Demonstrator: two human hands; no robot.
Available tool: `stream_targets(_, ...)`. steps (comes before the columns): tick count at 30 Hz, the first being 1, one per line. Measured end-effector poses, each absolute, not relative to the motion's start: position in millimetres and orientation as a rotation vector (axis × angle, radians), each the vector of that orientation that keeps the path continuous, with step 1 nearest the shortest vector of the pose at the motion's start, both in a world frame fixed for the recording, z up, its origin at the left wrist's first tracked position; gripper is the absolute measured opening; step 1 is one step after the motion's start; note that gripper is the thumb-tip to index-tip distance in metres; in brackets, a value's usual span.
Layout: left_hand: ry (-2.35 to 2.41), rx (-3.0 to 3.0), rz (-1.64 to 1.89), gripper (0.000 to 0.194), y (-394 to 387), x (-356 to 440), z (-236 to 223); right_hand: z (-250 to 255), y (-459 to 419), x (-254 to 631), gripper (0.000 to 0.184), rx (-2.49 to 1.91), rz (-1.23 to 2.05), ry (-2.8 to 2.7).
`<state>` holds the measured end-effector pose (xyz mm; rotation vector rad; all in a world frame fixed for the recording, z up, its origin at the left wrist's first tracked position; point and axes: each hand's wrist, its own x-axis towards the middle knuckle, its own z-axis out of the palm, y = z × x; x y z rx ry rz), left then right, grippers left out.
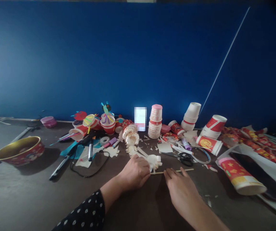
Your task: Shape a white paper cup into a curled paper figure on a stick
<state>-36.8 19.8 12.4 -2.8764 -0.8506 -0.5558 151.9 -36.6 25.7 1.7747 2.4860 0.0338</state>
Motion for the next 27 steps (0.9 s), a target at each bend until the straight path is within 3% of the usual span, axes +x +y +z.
stream_targets(20,-0.836,-3.011,-0.56,0.006,12.0,-31.1,12.9,29.5,-35.6,155.3,0.039,1.747,0.034,2.506)
stream_targets(27,-0.978,-2.978,-0.67,0.01,11.9,-29.3,8.7,28.1,-36.0,152.4,0.041,1.744,0.1,2.465)
